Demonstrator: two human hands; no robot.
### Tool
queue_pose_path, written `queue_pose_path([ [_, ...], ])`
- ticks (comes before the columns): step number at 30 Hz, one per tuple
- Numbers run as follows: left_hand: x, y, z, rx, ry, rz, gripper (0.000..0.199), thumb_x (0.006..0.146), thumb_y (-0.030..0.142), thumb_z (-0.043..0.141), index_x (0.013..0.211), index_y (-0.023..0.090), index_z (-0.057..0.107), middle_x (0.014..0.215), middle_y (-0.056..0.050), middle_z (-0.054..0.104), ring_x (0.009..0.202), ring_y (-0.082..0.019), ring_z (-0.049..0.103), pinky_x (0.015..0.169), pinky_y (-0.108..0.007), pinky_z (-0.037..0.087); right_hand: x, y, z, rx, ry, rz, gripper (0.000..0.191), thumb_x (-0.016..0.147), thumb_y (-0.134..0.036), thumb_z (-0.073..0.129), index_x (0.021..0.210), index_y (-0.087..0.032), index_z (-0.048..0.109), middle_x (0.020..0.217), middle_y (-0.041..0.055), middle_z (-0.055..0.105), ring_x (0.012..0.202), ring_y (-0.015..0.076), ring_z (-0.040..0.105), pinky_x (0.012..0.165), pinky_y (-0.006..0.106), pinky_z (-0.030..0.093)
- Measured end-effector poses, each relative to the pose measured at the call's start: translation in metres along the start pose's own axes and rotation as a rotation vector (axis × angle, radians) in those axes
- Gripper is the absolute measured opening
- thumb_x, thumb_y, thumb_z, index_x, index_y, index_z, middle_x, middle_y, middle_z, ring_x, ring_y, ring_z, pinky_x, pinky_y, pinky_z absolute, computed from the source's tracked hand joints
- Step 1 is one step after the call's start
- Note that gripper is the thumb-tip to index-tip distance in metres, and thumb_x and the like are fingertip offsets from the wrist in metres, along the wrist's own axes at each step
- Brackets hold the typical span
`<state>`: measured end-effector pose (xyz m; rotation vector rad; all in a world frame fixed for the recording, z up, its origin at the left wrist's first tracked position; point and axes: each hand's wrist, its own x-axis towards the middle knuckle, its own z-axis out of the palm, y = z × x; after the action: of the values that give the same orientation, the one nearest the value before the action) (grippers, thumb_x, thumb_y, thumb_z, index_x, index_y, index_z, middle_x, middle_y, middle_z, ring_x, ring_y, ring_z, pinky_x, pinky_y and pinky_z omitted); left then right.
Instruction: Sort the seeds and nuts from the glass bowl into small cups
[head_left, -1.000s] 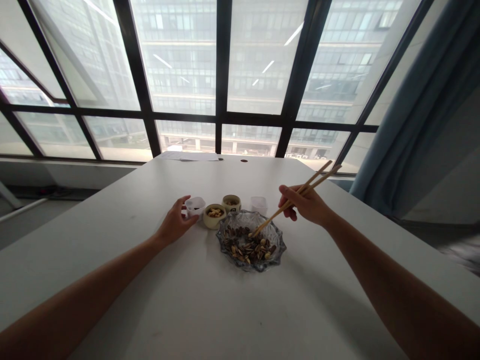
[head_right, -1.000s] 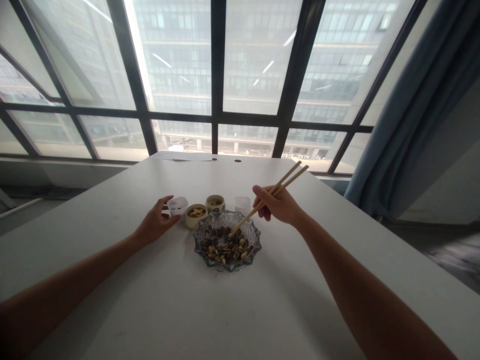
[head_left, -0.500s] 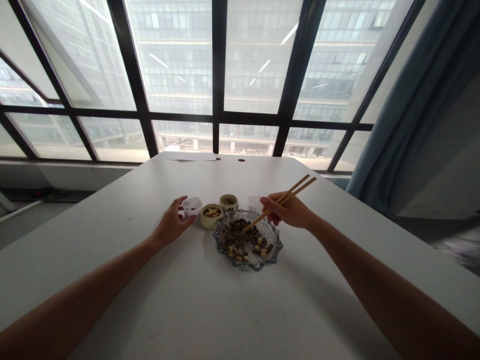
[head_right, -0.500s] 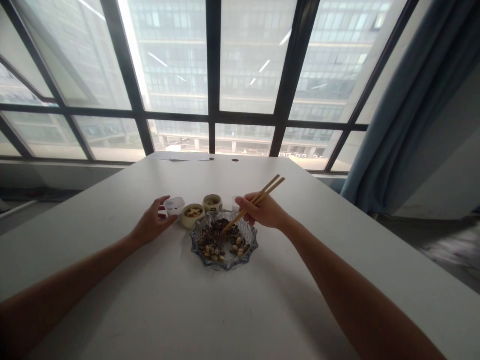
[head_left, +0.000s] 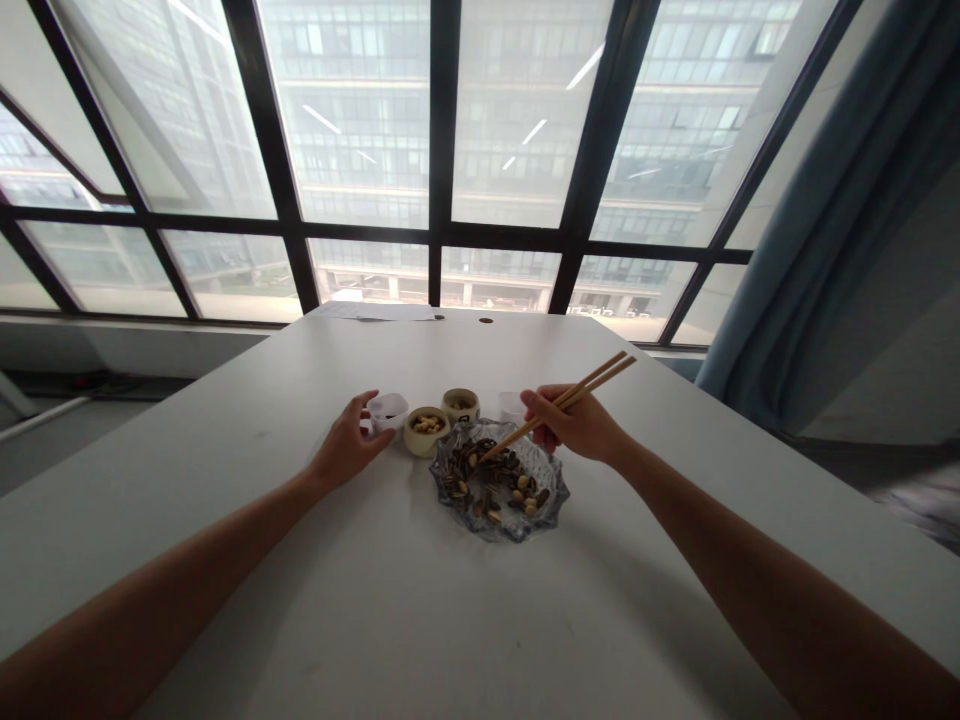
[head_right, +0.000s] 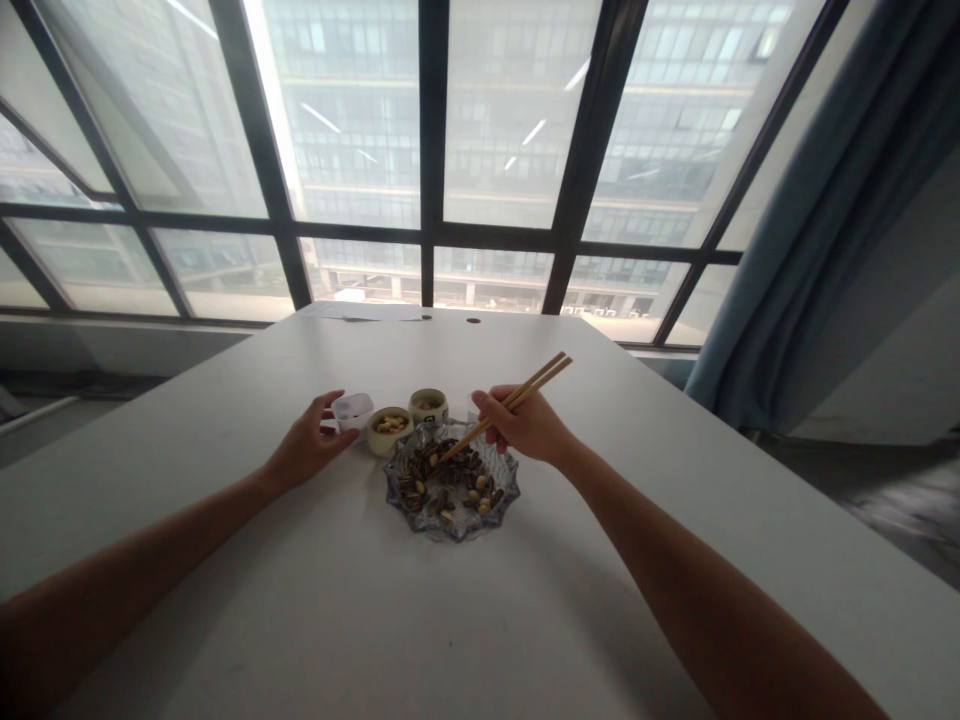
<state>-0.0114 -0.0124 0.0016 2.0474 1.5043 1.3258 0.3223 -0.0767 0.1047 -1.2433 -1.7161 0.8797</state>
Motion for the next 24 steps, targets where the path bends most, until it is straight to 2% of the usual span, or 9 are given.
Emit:
queue_pose_path([
  [2,0.000,0.001,0.000,-0.001,0.000,0.001,0.072,0.071,0.049,0.067,0.133,0.016,0.048,0.119,-0.015,0.065,0.100,-0.026,0.065,0.075,-0.038,0.058,0.000,-0.002,-0.010,0.012,-0.069,0.036,0.063,0.072,-0.076,0.063,0.060,-0.015,0.060,0.041,0.0011,0.058,0.030,0.0082,0.049,0.030,0.017,0.037],
  [5,0.000,0.003,-0.001,0.000,-0.012,0.002,0.073,0.071,0.049,0.067,0.133,0.016,0.048,0.120,-0.015,0.064,0.100,-0.026,0.065,0.075,-0.038,0.058,-0.002,-0.005,-0.019,-0.015,-0.309,0.142,0.064,0.071,-0.077,0.063,0.059,-0.014,0.060,0.040,0.0021,0.058,0.029,0.0096,0.049,0.030,0.019,0.038],
  [6,0.000,0.003,-0.001,0.002,-0.015,-0.001,0.073,0.071,0.049,0.067,0.133,0.015,0.048,0.121,-0.015,0.064,0.101,-0.026,0.065,0.076,-0.038,0.058,-0.002,-0.005,-0.019,-0.034,-0.348,0.163,0.064,0.071,-0.077,0.063,0.060,-0.014,0.060,0.041,0.0024,0.059,0.029,0.0098,0.050,0.030,0.019,0.039],
  [8,0.000,0.003,-0.001,0.003,-0.017,-0.010,0.073,0.071,0.049,0.066,0.133,0.015,0.048,0.121,-0.016,0.063,0.101,-0.026,0.064,0.076,-0.038,0.058,-0.002,-0.005,-0.017,-0.072,-0.317,0.159,0.063,0.072,-0.076,0.063,0.061,-0.014,0.060,0.042,0.0025,0.060,0.031,0.0097,0.051,0.033,0.019,0.041],
  [13,0.000,0.003,-0.001,0.000,-0.021,-0.019,0.075,0.071,0.051,0.066,0.134,0.015,0.048,0.120,-0.015,0.064,0.101,-0.026,0.063,0.076,-0.038,0.058,0.000,-0.007,-0.023,-0.118,-0.025,0.033,0.063,0.078,-0.074,0.058,0.059,-0.015,0.059,0.040,0.0009,0.056,0.030,0.0068,0.047,0.033,0.017,0.035],
  [15,0.000,0.002,-0.001,0.002,-0.020,-0.020,0.075,0.071,0.050,0.066,0.134,0.015,0.048,0.120,-0.015,0.064,0.101,-0.026,0.063,0.076,-0.038,0.058,-0.001,-0.008,-0.030,-0.113,-0.029,0.052,0.065,0.079,-0.075,0.054,0.056,-0.015,0.058,0.037,0.0005,0.053,0.028,0.0067,0.043,0.030,0.018,0.031],
  [17,0.001,0.002,-0.001,0.004,-0.020,-0.017,0.075,0.071,0.050,0.066,0.134,0.015,0.048,0.120,-0.015,0.064,0.101,-0.026,0.064,0.076,-0.039,0.058,-0.001,-0.008,-0.034,-0.133,-0.144,0.115,0.065,0.080,-0.074,0.054,0.054,-0.015,0.058,0.035,0.0010,0.052,0.026,0.0068,0.041,0.029,0.019,0.028],
  [20,0.000,0.002,-0.001,0.005,-0.023,-0.016,0.075,0.071,0.050,0.066,0.135,0.015,0.047,0.120,-0.015,0.063,0.101,-0.026,0.063,0.077,-0.039,0.058,-0.002,-0.008,-0.031,-0.173,-0.240,0.145,0.061,0.081,-0.071,0.057,0.056,-0.015,0.059,0.039,0.0018,0.056,0.028,0.0076,0.045,0.031,0.019,0.033],
  [24,0.000,0.003,-0.002,0.000,-0.030,-0.020,0.075,0.071,0.051,0.066,0.134,0.015,0.047,0.118,-0.015,0.064,0.100,-0.026,0.063,0.077,-0.040,0.058,-0.002,-0.008,-0.020,-0.142,-0.062,0.004,0.058,0.081,-0.070,0.059,0.061,-0.015,0.060,0.043,0.0016,0.058,0.033,0.0083,0.050,0.034,0.018,0.038],
])
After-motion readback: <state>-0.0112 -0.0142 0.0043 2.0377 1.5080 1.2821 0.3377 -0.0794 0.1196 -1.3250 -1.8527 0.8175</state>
